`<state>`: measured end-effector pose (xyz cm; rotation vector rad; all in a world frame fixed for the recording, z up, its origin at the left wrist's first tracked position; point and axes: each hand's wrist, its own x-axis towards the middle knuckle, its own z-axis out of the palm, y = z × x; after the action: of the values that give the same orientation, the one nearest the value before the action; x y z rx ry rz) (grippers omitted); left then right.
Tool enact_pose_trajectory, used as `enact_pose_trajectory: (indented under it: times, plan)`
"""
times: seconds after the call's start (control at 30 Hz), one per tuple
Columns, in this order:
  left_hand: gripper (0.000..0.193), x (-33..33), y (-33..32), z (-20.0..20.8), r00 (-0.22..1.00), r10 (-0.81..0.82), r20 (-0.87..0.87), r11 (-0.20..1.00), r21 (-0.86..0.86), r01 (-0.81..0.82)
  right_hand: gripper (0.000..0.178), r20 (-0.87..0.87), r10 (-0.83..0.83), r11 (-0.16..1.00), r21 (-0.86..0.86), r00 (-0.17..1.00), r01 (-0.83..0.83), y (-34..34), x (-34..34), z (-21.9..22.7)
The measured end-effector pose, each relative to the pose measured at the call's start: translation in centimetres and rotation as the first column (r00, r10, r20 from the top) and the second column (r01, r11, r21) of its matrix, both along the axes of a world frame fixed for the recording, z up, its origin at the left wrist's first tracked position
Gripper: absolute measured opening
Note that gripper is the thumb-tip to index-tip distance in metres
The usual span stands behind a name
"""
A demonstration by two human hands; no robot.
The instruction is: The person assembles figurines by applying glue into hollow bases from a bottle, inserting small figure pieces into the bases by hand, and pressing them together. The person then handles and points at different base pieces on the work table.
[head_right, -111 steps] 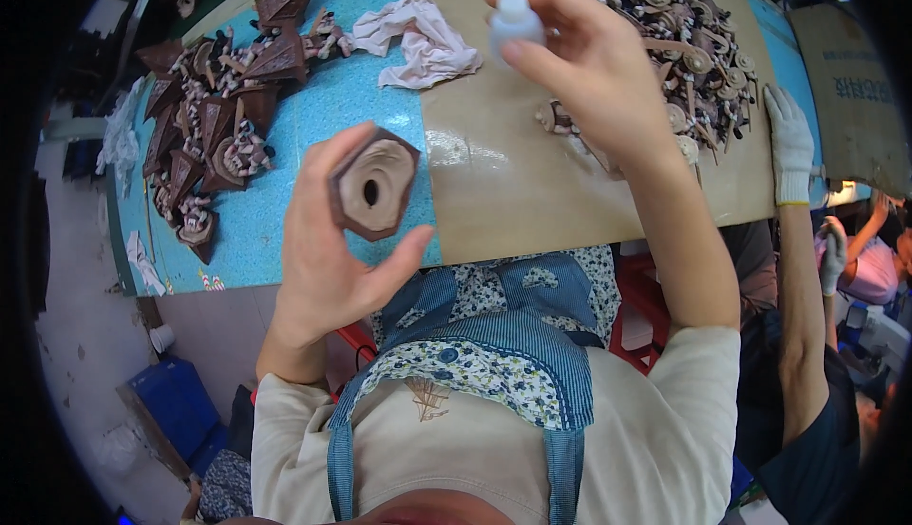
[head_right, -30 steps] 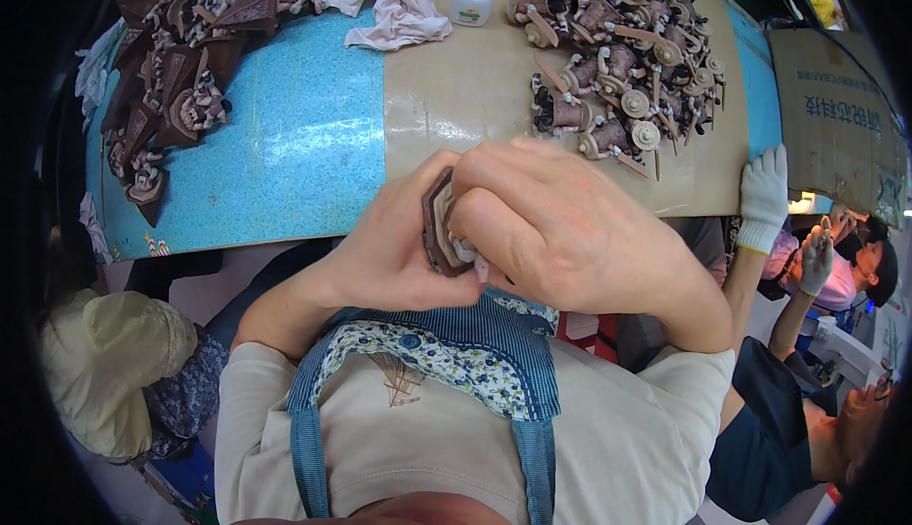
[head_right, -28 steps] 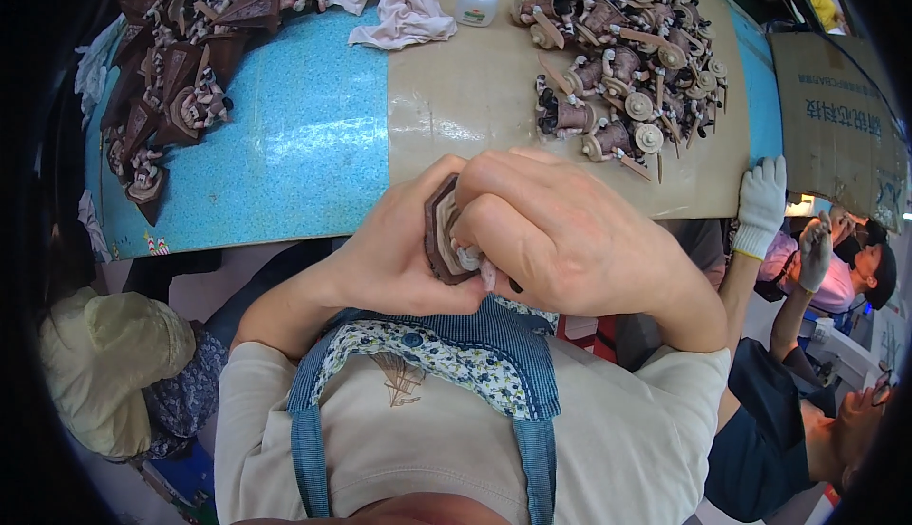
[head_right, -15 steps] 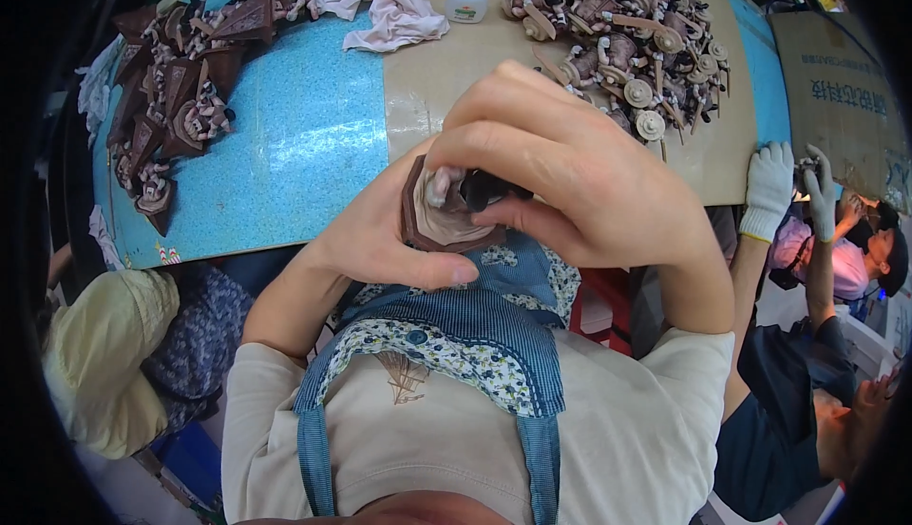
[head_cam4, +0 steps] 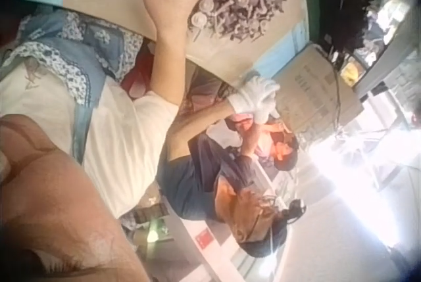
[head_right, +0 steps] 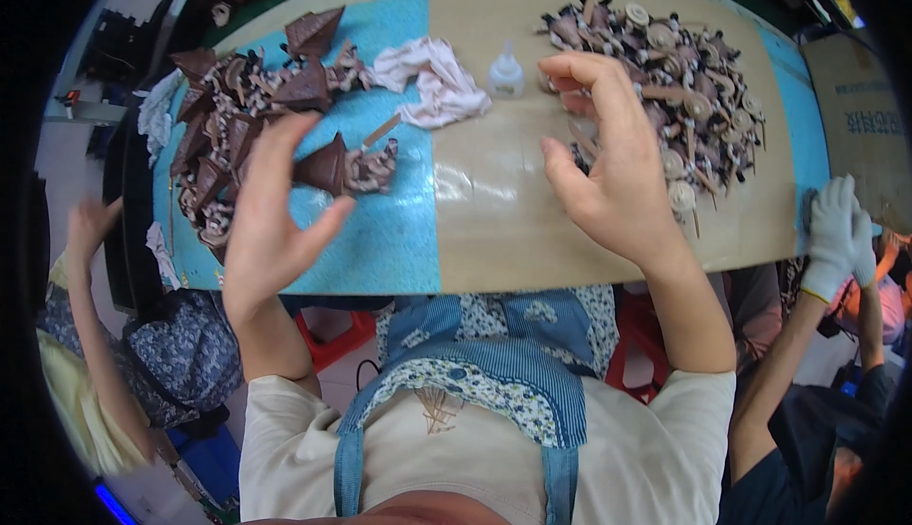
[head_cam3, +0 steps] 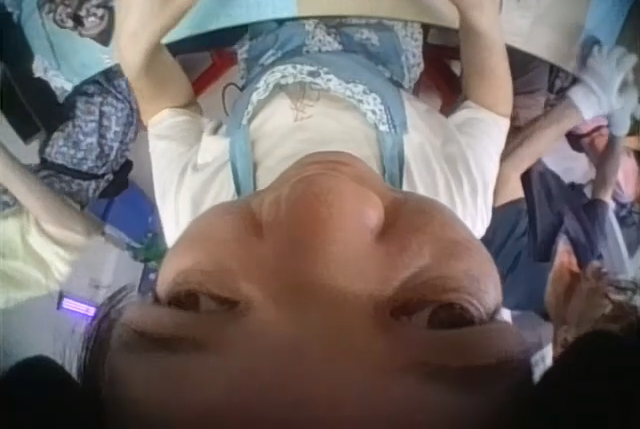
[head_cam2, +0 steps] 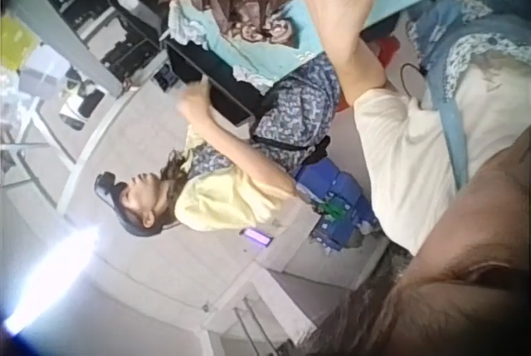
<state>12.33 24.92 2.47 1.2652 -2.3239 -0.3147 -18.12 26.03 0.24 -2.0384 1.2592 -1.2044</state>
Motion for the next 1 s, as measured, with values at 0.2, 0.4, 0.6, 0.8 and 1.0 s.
enact_pose_trajectory:
  times: [0.2,0.4,0.6,0.8,1.0]
  plan:
    - [0.026,-1.0,-10.9,3.7,0.994,-0.102,0.027,0.969,-0.226,0.105,0.06,-0.119,-0.147,0.982,0.097,0.982,0.159,-3.2,1.6,-1.4]
    - [0.022,-5.9,-28.3,0.0,0.883,0.072,0.463,0.919,-0.375,0.122,0.048,-0.162,-0.165,0.96,0.198,0.973,0.196,-4.8,2.7,-3.1]
    - [0.011,-7.1,-32.7,-2.1,0.727,0.03,0.686,0.768,-0.481,0.422,0.035,-0.149,-0.17,0.975,0.119,0.974,0.188,-5.3,3.4,-3.4]
    - [0.017,-6.5,-31.9,0.1,0.756,0.003,0.655,0.924,-0.29,0.248,0.03,0.044,-0.15,0.97,0.202,0.988,0.139,-4.8,2.7,-1.7]
    - [0.027,-7.7,-30.6,-2.3,0.8,-0.024,0.6,0.669,-0.585,0.458,0.033,0.067,-0.146,0.969,0.209,0.987,0.13,-2.7,2.4,0.5]
